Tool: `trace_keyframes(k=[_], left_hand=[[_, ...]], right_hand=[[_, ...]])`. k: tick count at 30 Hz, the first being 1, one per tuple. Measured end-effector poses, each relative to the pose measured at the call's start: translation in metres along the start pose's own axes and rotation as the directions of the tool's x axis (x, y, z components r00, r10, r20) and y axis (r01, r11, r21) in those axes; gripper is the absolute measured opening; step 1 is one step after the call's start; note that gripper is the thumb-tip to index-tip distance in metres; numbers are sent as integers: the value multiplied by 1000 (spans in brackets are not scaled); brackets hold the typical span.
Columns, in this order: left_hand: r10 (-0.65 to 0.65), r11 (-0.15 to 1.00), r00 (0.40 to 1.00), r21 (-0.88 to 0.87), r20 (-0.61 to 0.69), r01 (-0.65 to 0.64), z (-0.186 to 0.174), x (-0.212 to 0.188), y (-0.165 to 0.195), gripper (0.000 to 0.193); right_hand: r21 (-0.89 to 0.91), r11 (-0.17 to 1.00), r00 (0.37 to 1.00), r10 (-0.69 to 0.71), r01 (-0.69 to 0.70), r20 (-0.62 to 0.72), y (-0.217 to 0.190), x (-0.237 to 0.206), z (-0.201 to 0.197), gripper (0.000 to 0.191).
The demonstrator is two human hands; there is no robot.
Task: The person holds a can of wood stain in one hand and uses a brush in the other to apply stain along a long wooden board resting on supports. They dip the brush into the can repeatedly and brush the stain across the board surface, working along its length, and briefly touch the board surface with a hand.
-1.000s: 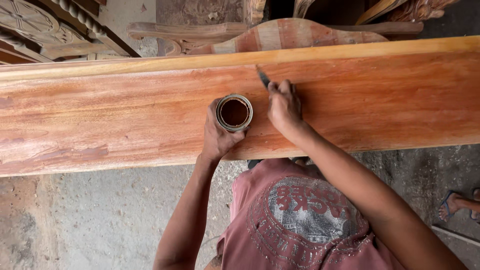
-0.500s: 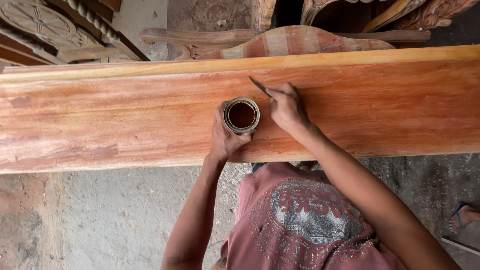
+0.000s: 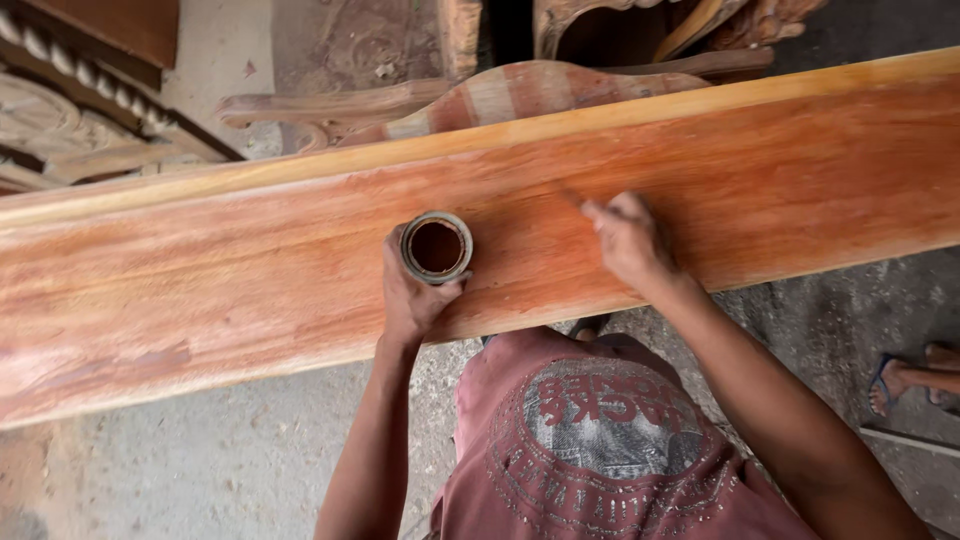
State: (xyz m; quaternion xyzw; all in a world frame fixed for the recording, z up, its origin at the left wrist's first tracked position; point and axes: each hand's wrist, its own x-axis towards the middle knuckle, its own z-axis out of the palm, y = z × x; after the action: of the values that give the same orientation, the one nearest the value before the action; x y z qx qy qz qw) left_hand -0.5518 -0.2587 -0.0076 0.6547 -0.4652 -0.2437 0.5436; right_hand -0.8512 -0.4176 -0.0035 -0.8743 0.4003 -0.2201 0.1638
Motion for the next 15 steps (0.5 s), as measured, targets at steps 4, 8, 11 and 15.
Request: trace_keyframes(k=[4, 8, 11, 15], left_hand=[[-52, 999, 999, 8, 0, 52, 4, 0, 9, 103], [-25, 989, 1000, 147, 17, 23, 7, -2, 17, 104], [8, 994, 1000, 105, -8, -7, 14, -10, 25, 100], [79, 996, 994, -41, -78, -82, 34, -23, 38, 96]], right_hand=[[-6, 999, 990, -53, 53, -133, 22, -10, -19, 39], [-134, 934, 917, 285, -331, -280, 23, -10, -23, 38], [-45, 941, 941, 337, -335, 43, 6, -15, -20, 17], [31, 999, 998, -39, 40, -44, -18, -41, -31, 34]])
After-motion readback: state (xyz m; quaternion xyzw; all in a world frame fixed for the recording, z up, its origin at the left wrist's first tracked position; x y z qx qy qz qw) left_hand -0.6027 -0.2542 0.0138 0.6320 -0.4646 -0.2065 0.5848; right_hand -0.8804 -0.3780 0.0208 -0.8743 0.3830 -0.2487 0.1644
